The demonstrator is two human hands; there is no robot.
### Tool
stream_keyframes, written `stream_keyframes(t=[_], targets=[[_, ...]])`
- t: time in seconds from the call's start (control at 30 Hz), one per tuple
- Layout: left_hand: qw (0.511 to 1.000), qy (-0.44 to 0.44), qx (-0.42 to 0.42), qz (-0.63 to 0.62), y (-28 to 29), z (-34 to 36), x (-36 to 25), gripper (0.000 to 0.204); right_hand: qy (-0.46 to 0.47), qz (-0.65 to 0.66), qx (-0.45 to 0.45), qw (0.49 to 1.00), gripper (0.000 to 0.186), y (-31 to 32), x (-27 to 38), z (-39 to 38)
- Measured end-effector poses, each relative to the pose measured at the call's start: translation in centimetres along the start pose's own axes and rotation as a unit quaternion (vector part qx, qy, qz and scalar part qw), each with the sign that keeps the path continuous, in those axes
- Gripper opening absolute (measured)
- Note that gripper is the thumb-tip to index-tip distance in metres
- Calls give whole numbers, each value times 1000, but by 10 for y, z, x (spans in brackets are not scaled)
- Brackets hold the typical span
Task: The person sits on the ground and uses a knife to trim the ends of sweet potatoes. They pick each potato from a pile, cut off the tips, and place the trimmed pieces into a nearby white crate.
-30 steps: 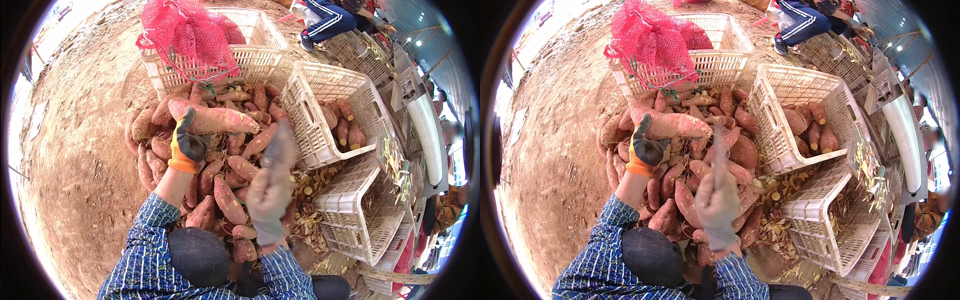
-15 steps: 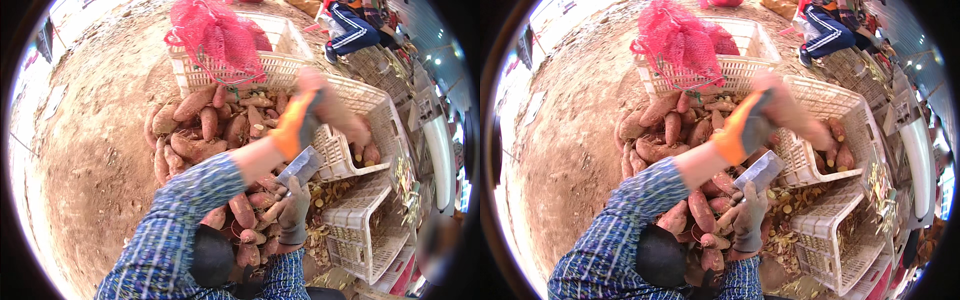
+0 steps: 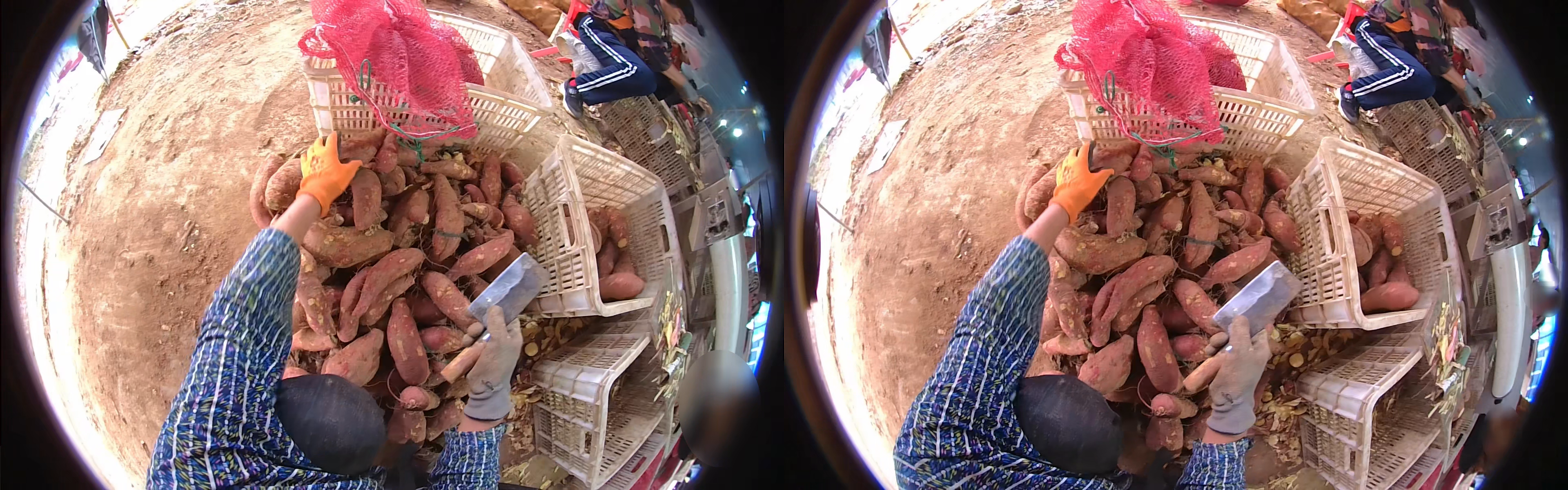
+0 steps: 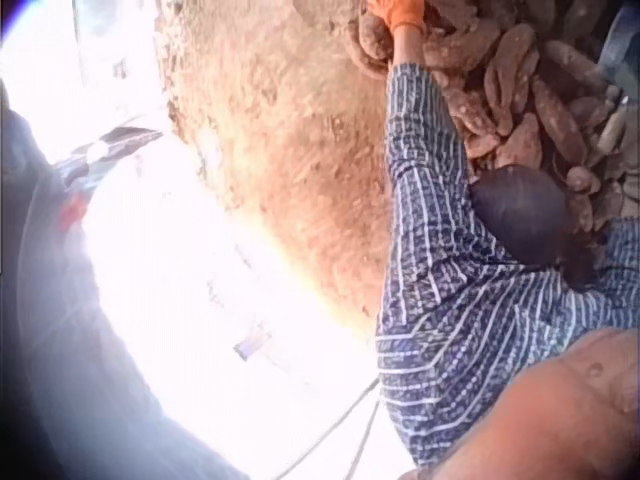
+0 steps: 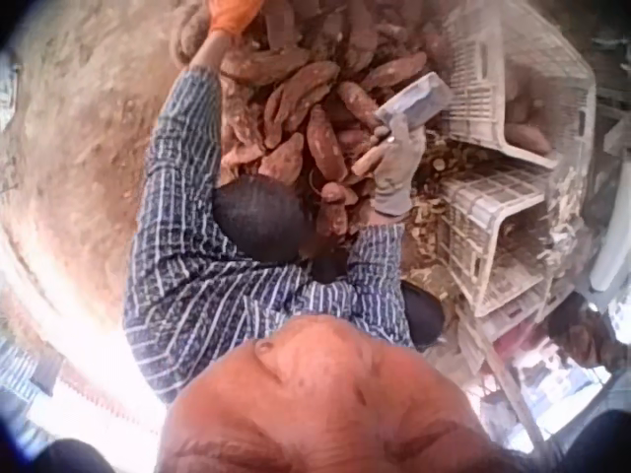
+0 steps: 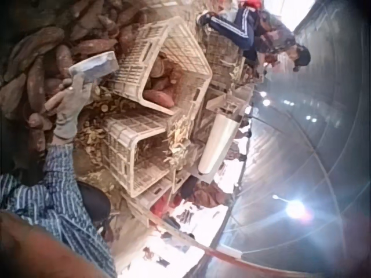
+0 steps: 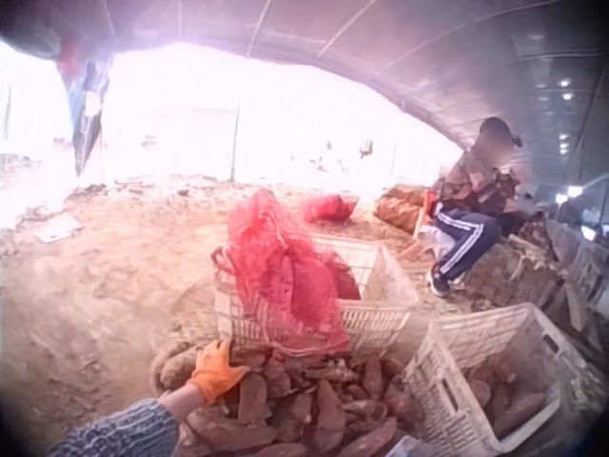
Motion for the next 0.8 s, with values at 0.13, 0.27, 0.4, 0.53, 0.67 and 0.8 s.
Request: stream_keyframes(t=[0.13, 0.27, 0.4, 0.53, 0.67, 0.8], targets=[[979, -12, 203, 33, -39, 23, -1, 87, -19, -46, 11, 999, 23, -12, -10, -11], [968, -45, 242, -45, -21, 20, -6, 81, -21, -87, 51, 995, 22, -32, -14, -22], [938, -92, 282, -179, 38, -30, -30, 85, 109, -186, 66, 974, 20, -46, -1, -19], [905, -154, 338, -208, 91, -81, -57, 93, 487, -277, 46, 827, 25, -86, 85, -71], [870, -247, 335, -263, 123, -107, -96, 96, 442, -455, 91, 768, 24, -108, 34, -21], [834, -373, 270, -304, 172, -113, -158, 93, 139, -274, 243, 920, 34, -77, -38, 23]])
Point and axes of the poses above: each hand's wrist, its own z-axis towards the middle knuckle, its own y-axis out of the back of the hand, x = y × z, the point moved 10 cm from there along z, towards the middle knuckle, and after that the axes turned 12 degrees about -x, right-handed, at the moved point
